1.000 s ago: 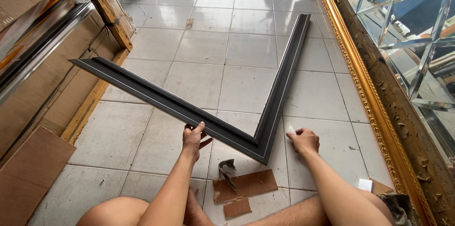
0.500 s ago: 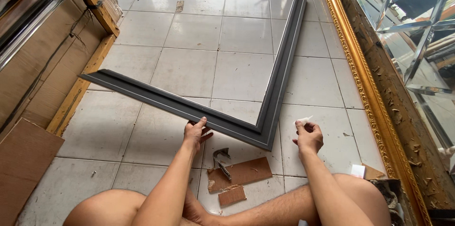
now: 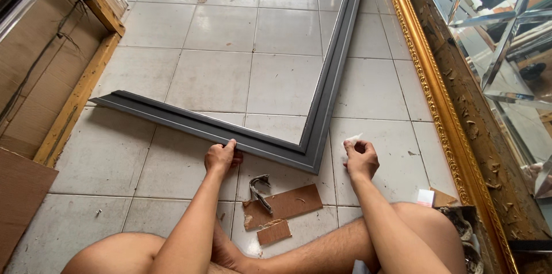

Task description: The person applies glue to the joints of frame pieces and hammers nails into the corners to assemble a picture frame.

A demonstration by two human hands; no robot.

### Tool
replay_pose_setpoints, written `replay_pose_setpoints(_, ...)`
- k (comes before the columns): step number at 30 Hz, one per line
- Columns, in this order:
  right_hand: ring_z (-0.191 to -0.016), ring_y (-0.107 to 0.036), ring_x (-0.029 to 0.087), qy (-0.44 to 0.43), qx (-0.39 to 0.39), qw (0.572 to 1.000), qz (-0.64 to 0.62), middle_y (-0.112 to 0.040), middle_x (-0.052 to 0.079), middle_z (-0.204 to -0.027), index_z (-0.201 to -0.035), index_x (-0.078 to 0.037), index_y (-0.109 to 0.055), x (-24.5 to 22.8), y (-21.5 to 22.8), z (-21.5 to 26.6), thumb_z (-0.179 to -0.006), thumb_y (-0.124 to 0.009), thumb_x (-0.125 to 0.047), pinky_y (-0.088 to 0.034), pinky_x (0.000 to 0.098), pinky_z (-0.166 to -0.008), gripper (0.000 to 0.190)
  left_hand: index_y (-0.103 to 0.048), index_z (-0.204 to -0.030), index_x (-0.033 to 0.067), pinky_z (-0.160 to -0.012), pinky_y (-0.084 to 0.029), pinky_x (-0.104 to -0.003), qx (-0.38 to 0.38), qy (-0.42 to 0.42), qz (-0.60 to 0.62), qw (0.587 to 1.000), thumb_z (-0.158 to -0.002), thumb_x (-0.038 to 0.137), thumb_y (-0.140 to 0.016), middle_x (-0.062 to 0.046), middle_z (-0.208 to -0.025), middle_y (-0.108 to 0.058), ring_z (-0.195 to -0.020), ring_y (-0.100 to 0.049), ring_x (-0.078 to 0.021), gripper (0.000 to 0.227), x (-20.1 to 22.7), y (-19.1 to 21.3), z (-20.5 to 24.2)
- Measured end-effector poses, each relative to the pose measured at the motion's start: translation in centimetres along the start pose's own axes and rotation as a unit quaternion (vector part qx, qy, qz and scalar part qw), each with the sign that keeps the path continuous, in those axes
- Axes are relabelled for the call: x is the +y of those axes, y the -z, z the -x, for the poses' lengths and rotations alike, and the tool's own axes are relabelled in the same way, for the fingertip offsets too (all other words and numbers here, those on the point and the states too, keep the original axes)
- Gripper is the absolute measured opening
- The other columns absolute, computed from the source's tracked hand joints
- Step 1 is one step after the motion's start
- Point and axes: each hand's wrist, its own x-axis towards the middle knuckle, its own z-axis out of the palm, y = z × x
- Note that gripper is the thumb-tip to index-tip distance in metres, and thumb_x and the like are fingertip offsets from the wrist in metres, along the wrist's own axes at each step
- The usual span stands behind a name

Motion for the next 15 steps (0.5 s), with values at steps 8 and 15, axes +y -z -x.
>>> replay_pose_setpoints(8,-0.066,-0.071,0.026,0.056,0.008,0.997,0.046,-0.073,0.016,-0.096,-0.103,-0.005,-0.071,2.9,-1.2,-2.7,-0.084,-0.086,-0.02,-0.064,0.0305,-0.045,0.029,-0.062,-0.102,-0.004,-0.053,-0.063,-0.034,-0.064,-0.001,0.255,0.965,-0.101,0.034,-0.062,-0.02,-0.081,-0.076,-0.064,-0.076,-0.0258,0.038,0.8,-0.5,1.6)
replay_pose_setpoints(15,-0.089,-0.075,0.019,0.11,0.02,0.969,0.222,-0.077,-0.004,-0.101,-0.106,-0.023,-0.072,0.8,0.1,-0.6,-0.087,-0.082,-0.035,-0.059,0.0398,-0.078,0.025,-0.072,-0.078,0.0111,-0.05,-0.063,-0.029,-0.019,-0.017,0.116,0.993,-0.097,0.053,-0.062,-0.002,-0.059,-0.072,-0.055,-0.074,-0.0152,0.048,0.9,0.1,2.6)
